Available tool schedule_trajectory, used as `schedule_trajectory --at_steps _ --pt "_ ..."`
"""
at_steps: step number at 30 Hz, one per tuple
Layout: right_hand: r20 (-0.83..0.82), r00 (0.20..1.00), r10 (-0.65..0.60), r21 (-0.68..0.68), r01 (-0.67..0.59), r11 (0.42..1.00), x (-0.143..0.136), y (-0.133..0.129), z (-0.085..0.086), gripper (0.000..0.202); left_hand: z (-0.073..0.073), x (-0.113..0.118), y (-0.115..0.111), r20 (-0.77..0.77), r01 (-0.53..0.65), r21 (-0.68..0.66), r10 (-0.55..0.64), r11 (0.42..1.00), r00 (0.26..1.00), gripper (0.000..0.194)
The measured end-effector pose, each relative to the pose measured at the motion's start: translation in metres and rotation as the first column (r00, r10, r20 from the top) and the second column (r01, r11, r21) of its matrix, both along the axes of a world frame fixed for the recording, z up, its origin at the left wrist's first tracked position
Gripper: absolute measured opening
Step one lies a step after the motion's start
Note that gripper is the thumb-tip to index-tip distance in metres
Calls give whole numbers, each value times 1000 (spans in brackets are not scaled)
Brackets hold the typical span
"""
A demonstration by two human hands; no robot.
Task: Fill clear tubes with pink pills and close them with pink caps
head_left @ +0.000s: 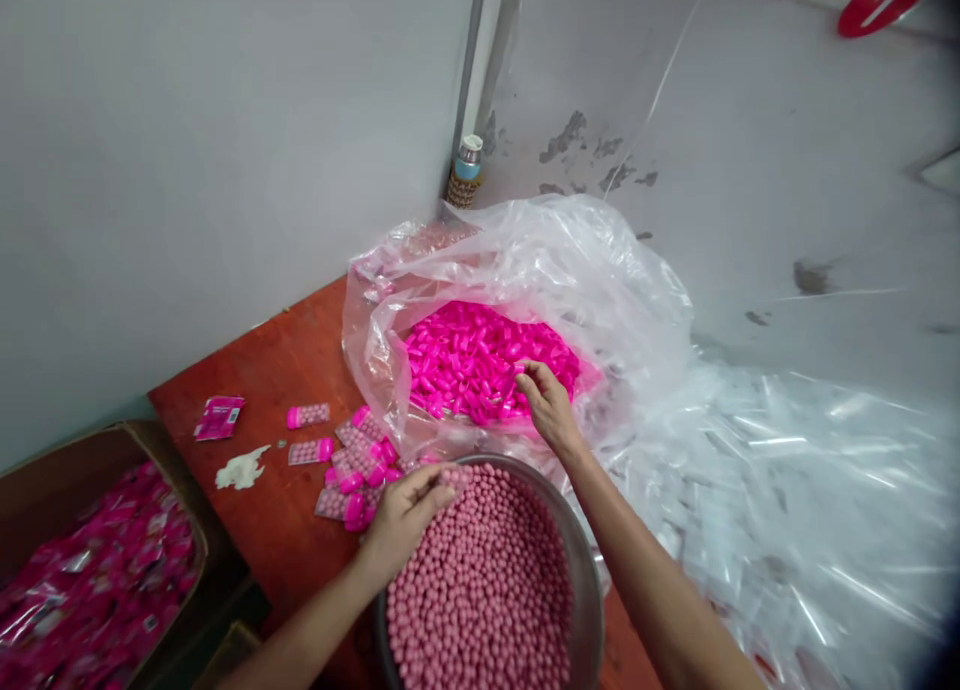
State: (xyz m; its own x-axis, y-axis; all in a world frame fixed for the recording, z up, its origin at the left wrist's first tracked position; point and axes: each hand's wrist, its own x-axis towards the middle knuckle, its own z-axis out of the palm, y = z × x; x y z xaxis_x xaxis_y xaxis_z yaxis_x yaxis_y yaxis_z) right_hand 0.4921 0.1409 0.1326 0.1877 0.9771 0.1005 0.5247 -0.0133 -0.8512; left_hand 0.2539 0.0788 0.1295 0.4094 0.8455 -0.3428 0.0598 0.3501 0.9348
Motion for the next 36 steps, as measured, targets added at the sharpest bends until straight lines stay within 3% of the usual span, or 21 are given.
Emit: schedule_trajectory --at_steps 3,8,13,20,22,23,26,28,30,33,36 --pt "-73 989 125 -35 -128 991 -20 -48 25 23 10 8 0 -97 16 136 -3 991 995 28" --pt "202 915 350 -15 -354 935 -48 -109 45 22 24 15 -13 -199 149 389 -75 909 977 26" --pt "435 844 315 27 -362 932 -59 -146 39 21 23 14 -36 -235 192 523 -76 830 969 24" --pt "514 798 314 -66 -328 942 -62 -177 40 15 28 13 -48 -315 381 620 -227 686 922 24" --pt "426 852 304 -44 -316 948 -59 -178 43 16 31 16 -48 -288 375 590 -247 715 925 24" --pt "338 897 286 -26 -295 955 -58 -179 45 17 32 18 -49 -252 347 555 -244 756 936 24" --pt "-127 984 128 -24 -132 991 -56 -182 48 23 34 23 -53 -93 184 358 -161 915 982 26" --pt "-486 873 -32 -98 -18 995 -58 -188 47 28 33 24 -56 1 100 209 -103 973 995 29" --pt "-730 667 -152 -170 37 985 -60 -194 42 28 32 23 -57 38 89 144 -95 986 995 32" --pt "-868 440 -229 -224 64 973 -63 -199 35 27 33 18 -57 -7 143 222 -145 965 989 30" --pt "-903 372 -217 -235 -2 972 -65 -195 33 35 35 13 -56 -81 232 353 -218 906 973 25"
